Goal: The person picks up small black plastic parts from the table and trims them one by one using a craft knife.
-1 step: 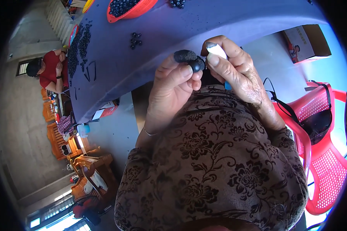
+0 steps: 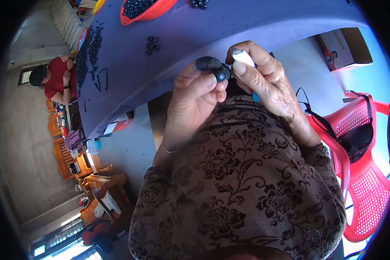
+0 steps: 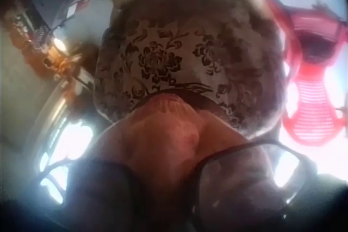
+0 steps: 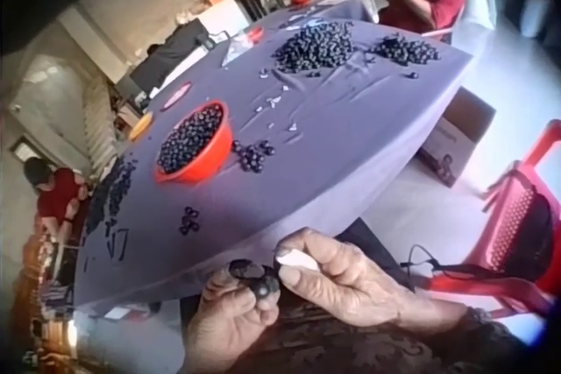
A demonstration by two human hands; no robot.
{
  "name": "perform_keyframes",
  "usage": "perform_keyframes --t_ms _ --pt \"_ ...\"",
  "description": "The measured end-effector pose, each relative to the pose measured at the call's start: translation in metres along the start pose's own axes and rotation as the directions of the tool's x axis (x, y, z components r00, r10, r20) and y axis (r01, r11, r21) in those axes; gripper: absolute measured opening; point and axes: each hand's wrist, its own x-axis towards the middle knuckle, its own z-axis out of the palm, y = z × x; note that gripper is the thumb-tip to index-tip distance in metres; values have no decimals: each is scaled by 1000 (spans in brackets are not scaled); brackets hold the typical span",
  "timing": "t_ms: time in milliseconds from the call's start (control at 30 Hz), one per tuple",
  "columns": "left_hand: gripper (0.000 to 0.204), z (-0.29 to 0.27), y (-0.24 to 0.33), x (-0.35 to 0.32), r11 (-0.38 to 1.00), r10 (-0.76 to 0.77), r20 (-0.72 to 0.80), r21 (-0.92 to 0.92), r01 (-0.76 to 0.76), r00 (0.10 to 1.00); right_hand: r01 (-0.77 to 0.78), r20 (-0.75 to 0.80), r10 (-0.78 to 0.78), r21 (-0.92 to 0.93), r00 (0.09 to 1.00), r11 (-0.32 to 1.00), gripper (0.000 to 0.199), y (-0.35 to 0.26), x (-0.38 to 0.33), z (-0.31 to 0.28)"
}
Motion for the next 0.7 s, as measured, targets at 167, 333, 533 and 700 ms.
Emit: perform_keyframes --t_ms 167,333,533,700 --pt "16 -7 -1 -2 1000 -6 -40 -1 6 999 -31 69 31 -4 997 1000 19 3 -1 0" --pt "16 -13 -3 -4 1000 18 -76 -14 -19 997 -3 148 16 -91 989 996 20 5 -1 -2" --pt "15 -18 -5 -6 997 18 -114 -77 -27 993 299 195 -240 -379 951 876 16 13 -3 1" --pt "15 -18 -6 -9 997 43 -126 -61 -51 991 255 236 -142 -574 961 778 16 10 -6 5"
